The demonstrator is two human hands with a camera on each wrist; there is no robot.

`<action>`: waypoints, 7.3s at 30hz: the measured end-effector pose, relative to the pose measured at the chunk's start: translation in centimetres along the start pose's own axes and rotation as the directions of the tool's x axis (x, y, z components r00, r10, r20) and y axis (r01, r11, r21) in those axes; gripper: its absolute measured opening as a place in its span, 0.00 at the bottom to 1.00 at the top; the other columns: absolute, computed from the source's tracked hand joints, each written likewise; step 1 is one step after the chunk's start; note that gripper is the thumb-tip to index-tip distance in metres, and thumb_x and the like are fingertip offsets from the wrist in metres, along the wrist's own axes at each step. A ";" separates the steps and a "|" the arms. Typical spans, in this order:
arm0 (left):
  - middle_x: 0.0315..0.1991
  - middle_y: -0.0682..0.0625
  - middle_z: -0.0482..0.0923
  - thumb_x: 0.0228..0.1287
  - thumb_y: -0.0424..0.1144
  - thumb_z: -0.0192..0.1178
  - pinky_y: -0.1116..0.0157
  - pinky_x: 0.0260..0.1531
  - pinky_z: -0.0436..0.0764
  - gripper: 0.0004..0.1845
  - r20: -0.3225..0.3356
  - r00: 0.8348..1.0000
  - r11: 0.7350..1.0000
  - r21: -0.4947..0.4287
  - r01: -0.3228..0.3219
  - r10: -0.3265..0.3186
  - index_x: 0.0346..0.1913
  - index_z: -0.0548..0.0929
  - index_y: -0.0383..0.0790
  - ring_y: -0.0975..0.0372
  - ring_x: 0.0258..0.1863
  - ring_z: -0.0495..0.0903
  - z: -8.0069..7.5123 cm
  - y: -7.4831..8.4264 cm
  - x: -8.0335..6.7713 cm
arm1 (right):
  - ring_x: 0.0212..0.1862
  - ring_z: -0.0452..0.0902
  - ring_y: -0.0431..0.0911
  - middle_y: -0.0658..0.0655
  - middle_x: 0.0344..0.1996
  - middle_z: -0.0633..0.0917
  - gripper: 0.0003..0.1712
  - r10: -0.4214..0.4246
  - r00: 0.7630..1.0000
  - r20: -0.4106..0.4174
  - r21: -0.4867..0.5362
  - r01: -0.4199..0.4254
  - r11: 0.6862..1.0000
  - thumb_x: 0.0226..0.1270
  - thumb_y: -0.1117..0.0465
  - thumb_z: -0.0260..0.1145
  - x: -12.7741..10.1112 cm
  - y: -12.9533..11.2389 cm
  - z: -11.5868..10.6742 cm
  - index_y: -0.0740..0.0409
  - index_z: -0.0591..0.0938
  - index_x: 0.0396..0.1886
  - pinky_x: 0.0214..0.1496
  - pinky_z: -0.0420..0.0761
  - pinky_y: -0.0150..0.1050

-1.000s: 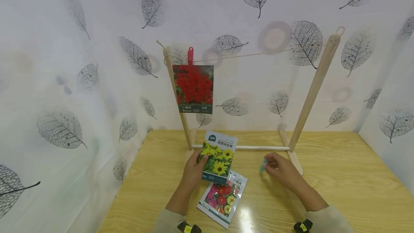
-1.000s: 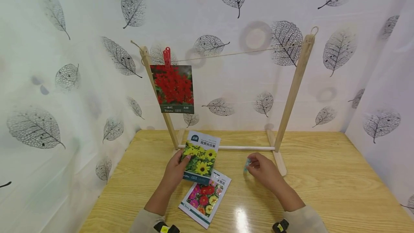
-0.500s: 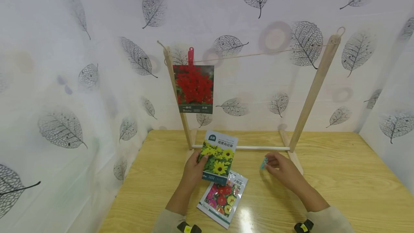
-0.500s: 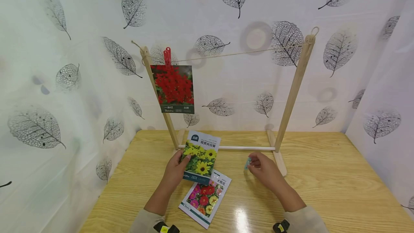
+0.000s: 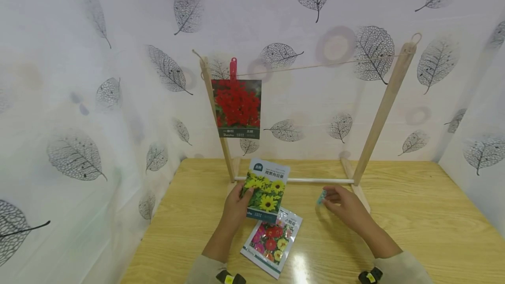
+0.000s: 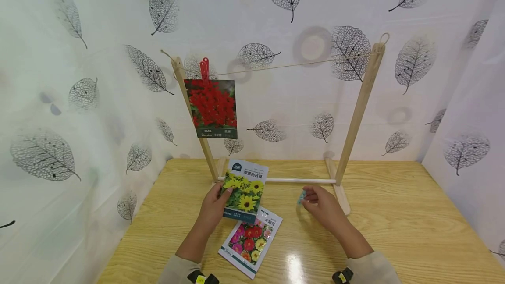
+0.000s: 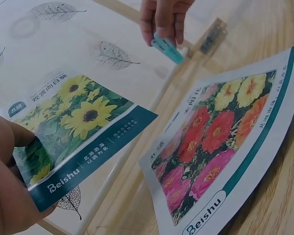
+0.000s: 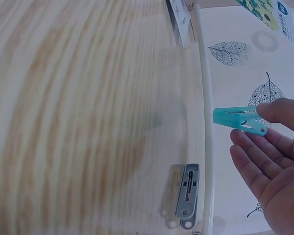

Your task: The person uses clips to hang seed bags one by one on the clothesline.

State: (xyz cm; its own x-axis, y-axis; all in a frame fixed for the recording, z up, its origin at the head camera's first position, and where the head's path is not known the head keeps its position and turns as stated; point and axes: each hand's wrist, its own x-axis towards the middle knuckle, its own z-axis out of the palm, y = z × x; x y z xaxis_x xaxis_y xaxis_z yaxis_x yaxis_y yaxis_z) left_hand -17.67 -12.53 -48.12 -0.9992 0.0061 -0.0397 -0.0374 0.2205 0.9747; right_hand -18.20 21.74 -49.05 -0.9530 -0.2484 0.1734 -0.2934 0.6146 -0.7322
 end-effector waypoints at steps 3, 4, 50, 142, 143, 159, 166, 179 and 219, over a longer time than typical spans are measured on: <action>0.50 0.45 0.84 0.77 0.55 0.52 0.63 0.41 0.83 0.22 0.002 1.000 1.000 -0.012 -0.007 0.007 0.64 0.75 0.47 0.61 0.42 0.84 -0.1 0.0 0.0 | 0.50 0.85 0.53 0.58 0.48 0.86 0.25 0.000 1.000 -0.010 0.000 0.000 1.000 0.71 0.58 0.67 0.0 -0.2 0.0 0.66 0.75 0.62 0.53 0.85 0.44; 0.49 0.45 0.84 0.77 0.55 0.52 0.64 0.42 0.83 0.22 0.000 1.000 1.000 -0.009 -0.011 0.011 0.64 0.75 0.47 0.62 0.42 0.84 -0.1 -0.1 0.0 | 0.50 0.85 0.53 0.57 0.47 0.86 0.25 0.000 1.000 -0.012 -0.001 0.000 1.000 0.71 0.58 0.67 0.1 -0.2 0.0 0.66 0.75 0.62 0.52 0.85 0.43; 0.54 0.42 0.83 0.77 0.55 0.52 0.64 0.46 0.85 0.24 0.019 0.998 0.990 -0.125 -0.063 0.066 0.66 0.73 0.44 0.56 0.48 0.85 0.1 0.9 -0.8 | 0.48 0.83 0.38 0.49 0.47 0.86 0.23 -0.123 0.982 -0.146 -0.036 0.119 0.992 0.70 0.56 0.69 0.5 -1.7 -0.5 0.57 0.78 0.61 0.52 0.85 0.50; 0.46 0.42 0.82 0.78 0.54 0.51 0.64 0.44 0.83 0.19 -0.085 0.986 0.981 -0.117 -0.153 0.143 0.58 0.76 0.43 0.59 0.41 0.82 0.1 4.0 -0.2 | 0.45 0.78 0.29 0.47 0.45 0.83 0.21 -0.251 0.939 -0.236 -0.076 0.240 0.968 0.70 0.61 0.68 1.9 -5.8 -4.6 0.55 0.79 0.61 0.50 0.80 0.24; 0.46 0.42 0.82 0.78 0.54 0.51 0.63 0.44 0.83 0.19 -0.085 0.986 0.981 -0.117 -0.154 0.145 0.58 0.76 0.43 0.59 0.41 0.82 0.1 4.0 -0.2 | 0.45 0.78 0.29 0.47 0.45 0.83 0.20 -0.255 0.938 -0.236 -0.080 0.243 0.967 0.70 0.61 0.69 2.0 -5.9 -4.6 0.55 0.79 0.60 0.49 0.80 0.24; 0.47 0.42 0.82 0.79 0.53 0.48 0.65 0.45 0.82 0.19 -0.087 0.980 0.975 -0.121 -0.189 0.179 0.58 0.75 0.42 0.60 0.43 0.82 -0.2 4.5 0.0 | 0.46 0.76 0.30 0.48 0.46 0.82 0.20 -0.296 0.929 -0.222 -0.099 0.281 0.955 0.71 0.61 0.67 3.1 -7.3 -5.3 0.55 0.79 0.61 0.48 0.79 0.26; 0.47 0.42 0.82 0.80 0.52 0.48 0.65 0.44 0.83 0.19 -0.088 0.979 0.975 -0.116 -0.192 0.182 0.57 0.75 0.41 0.60 0.42 0.82 -0.3 4.9 0.1 | 0.45 0.77 0.32 0.50 0.45 0.83 0.19 -0.320 0.919 -0.231 -0.100 0.305 0.947 0.72 0.62 0.66 3.5 -7.9 -5.6 0.55 0.79 0.61 0.51 0.77 0.23; 0.36 0.49 0.72 0.80 0.50 0.48 0.69 0.34 0.76 0.16 -0.100 0.967 0.964 -0.105 -0.246 0.235 0.53 0.75 0.40 0.63 0.34 0.73 0.0 5.1 0.3 | 0.44 0.78 0.32 0.49 0.44 0.83 0.19 -0.376 0.894 -0.243 -0.114 0.358 0.927 0.71 0.63 0.67 4.4 -8.8 -6.0 0.54 0.80 0.60 0.50 0.77 0.22; 0.31 0.50 0.63 0.80 0.55 0.45 0.67 0.30 0.69 0.19 -0.112 0.948 0.953 -0.020 -0.301 0.297 0.47 0.74 0.42 0.59 0.30 0.65 0.4 6.6 1.2 | 0.46 0.81 0.42 0.50 0.46 0.84 0.20 -0.473 0.864 -0.173 -0.186 0.443 0.877 0.69 0.62 0.69 6.5 -12.0 -8.3 0.55 0.80 0.60 0.50 0.84 0.43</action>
State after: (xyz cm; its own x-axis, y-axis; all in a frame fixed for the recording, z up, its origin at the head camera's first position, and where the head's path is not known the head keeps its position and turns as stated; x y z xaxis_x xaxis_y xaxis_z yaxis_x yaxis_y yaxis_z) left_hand -19.06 -10.69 -41.86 -0.9603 -0.0377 0.2765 0.2648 0.1893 0.9455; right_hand -21.47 18.93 -33.69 -0.6976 -0.3756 0.6102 -0.6935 0.5679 -0.4433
